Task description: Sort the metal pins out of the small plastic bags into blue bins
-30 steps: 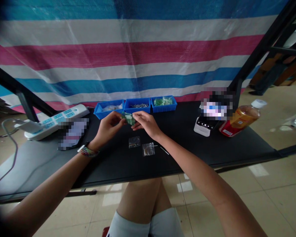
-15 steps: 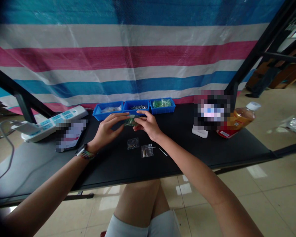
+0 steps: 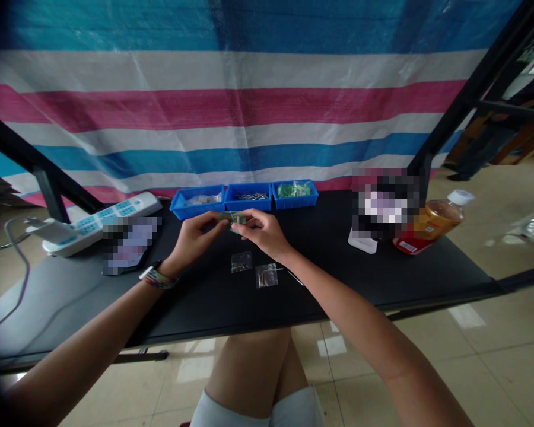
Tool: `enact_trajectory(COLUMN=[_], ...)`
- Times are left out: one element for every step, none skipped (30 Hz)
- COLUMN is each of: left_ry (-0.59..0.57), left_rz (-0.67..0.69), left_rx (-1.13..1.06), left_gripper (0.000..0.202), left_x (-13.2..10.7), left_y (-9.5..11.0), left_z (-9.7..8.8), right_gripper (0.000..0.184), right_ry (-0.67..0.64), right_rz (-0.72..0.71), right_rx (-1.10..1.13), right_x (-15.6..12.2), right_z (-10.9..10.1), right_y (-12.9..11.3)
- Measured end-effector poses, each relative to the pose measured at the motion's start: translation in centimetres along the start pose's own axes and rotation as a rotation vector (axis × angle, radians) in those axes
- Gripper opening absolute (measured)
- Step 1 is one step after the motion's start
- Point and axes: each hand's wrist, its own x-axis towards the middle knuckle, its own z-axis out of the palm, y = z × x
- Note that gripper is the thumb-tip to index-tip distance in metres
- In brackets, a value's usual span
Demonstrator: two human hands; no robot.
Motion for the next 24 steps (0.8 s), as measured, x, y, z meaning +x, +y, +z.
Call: enact_trajectory(left_ry=[-0.015,-0.031,-0.043,-0.049,-0.049,-0.044,-0.038,-0.033,-0.030,-0.030,-0.032,-0.036,-0.042,-0.049,-0.057,-0.065,-0.074,-0.082,-0.091,-0.102,-0.111,-0.117,-0.121,-0.123], left_rz=[-0.026,-0.052,-0.075,-0.091,-0.100,-0.101,-0.098,-0.095,-0.093,-0.092,-0.090,-0.087,-0.084,-0.082,-0.080,-0.080,-0.080,-0.081,-0.082,-0.082,-0.083,-0.083,-0.083,-0.082], left_rx=[-0.043,-0.092,-0.138,-0.175,-0.199,-0.211,-0.215,-0.219,-0.222,-0.224,-0.223,-0.220,-0.216,-0.212,-0.209,-0.207,-0.203,-0.198,-0.192,-0.186,-0.182,-0.179,-0.177,-0.175], left_gripper=[0.028,0.029,0.031,0.032,0.034,0.035,0.035,0.034,0.034,0.033,0.033,0.033,0.032,0.032,0.031,0.030,0.030,0.030,0.029,0.029,0.028,0.028,0.027,0.027], left_x=[0.0,-0.1,-0.1,-0.1,-0.1,-0.1,-0.1,0.0,0.0,0.1,0.1,0.2,0.2,0.2,0.2,0.1,0.1,0.0,0.0,0.0,0.0,0.0,0.0,0.0], left_y=[0.0,0.0,0.0,0.1,0.2,0.3,0.4,0.5,0.6,0.7,0.7,0.8,0.8,0.8,0.8,0.7,0.6,0.6,0.5,0.4,0.3,0.3,0.2,0.2], left_z=[0.1,0.2,0.3,0.3,0.3,0.3,0.2,0.1,0.1,0.0,-0.1,-0.1,-0.1,-0.1,-0.1,-0.1,-0.1,-0.1,-0.1,-0.1,-0.1,-0.1,-0.1,-0.1], right_gripper=[0.038,0.038,0.039,0.039,0.039,0.039,0.039,0.038,0.036,0.035,0.035,0.037,0.039,0.039,0.038,0.039,0.040,0.041,0.042,0.043,0.044,0.044,0.045,0.047], right_ry=[0.010,0.031,0.061,0.101,0.152,0.215,0.295,0.397,0.504,0.594,0.638,0.645,0.614,0.546,0.474,0.422,0.398,0.390,0.393,0.396,0.392,0.383,0.373,0.366], right_rz=[0.004,0.005,0.003,-0.004,-0.019,-0.044,-0.083,-0.138,-0.205,-0.270,-0.320,-0.346,-0.344,-0.319,-0.295,-0.279,-0.273,-0.273,-0.277,-0.278,-0.274,-0.264,-0.253,-0.243], right_rx=[0.011,0.014,0.012,0.003,-0.017,-0.052,-0.109,-0.197,-0.324,-0.473,-0.636,-0.792,-0.932,-1.060,-1.176,-1.270,-1.338,-1.385,-1.415,-1.432,-1.442,-1.447,-1.447,-1.440], right_x=[0.1,0.3,0.5,0.9,1.2,1.7,2.1,2.5,2.8,3.0,3.2,3.3,3.3,3.3,3.2,3.2,3.2,3.2,3.3,3.3,3.3,3.4,3.4,3.4], right_z=[0.1,0.1,-0.1,-0.5,-1.1,-2.1,-3.3,-4.7,-6.3,-7.9,-9.3,-10.5,-11.3,-11.8,-12.0,-11.9,-11.7,-11.4,-11.2,-11.0,-10.9,-10.8,-10.9,-10.9], right_y=[0.3,0.6,1.0,1.2,1.3,1.3,1.2,0.9,0.6,0.3,0.0,-0.1,0.0,0.3,0.6,1.1,1.5,1.8,2.1,2.3,2.3,2.3,2.2,2.0])
